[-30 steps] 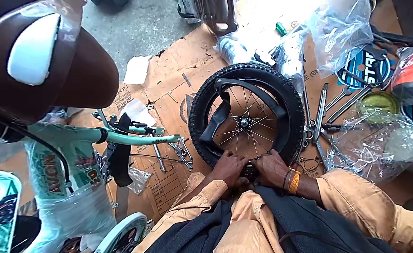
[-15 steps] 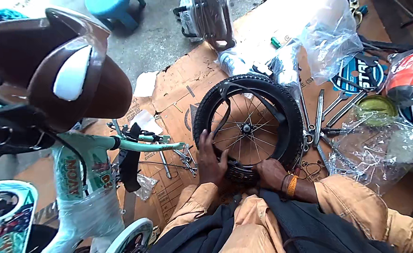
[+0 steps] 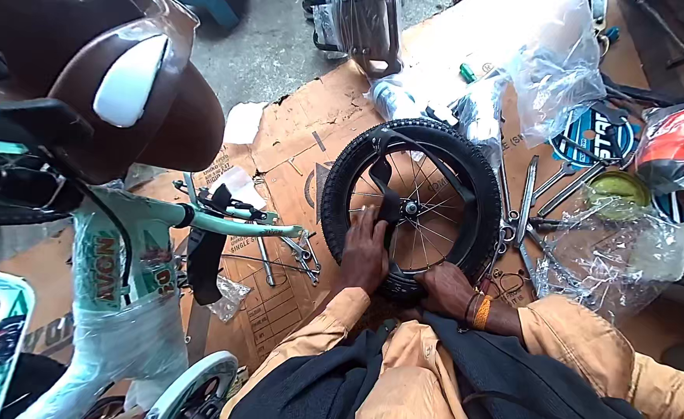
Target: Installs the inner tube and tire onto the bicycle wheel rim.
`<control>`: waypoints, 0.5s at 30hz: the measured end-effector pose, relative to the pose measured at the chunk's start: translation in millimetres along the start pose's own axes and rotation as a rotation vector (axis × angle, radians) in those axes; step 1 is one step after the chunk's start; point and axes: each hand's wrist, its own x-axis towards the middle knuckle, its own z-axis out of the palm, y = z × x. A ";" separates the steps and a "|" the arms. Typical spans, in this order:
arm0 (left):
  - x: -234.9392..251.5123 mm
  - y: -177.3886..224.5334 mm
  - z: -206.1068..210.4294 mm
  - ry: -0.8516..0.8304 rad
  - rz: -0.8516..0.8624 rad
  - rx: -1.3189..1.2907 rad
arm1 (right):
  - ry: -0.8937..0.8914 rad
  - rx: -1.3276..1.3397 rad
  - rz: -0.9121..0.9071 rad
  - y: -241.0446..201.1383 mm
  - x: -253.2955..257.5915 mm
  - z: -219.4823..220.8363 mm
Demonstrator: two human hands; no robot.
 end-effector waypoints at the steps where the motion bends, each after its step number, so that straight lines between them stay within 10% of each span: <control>1: -7.2 1.1 0.8 0.018 0.096 0.040 | 0.029 -0.003 -0.015 2.0 -0.6 3.1; 7: -29.6 5.1 16.4 -0.607 0.488 0.123 | 0.088 -0.036 -0.093 9.1 -1.9 14.2; 15: -18.5 10.2 27.6 -0.720 0.416 0.187 | 0.000 -0.097 -0.119 11.7 -2.7 7.1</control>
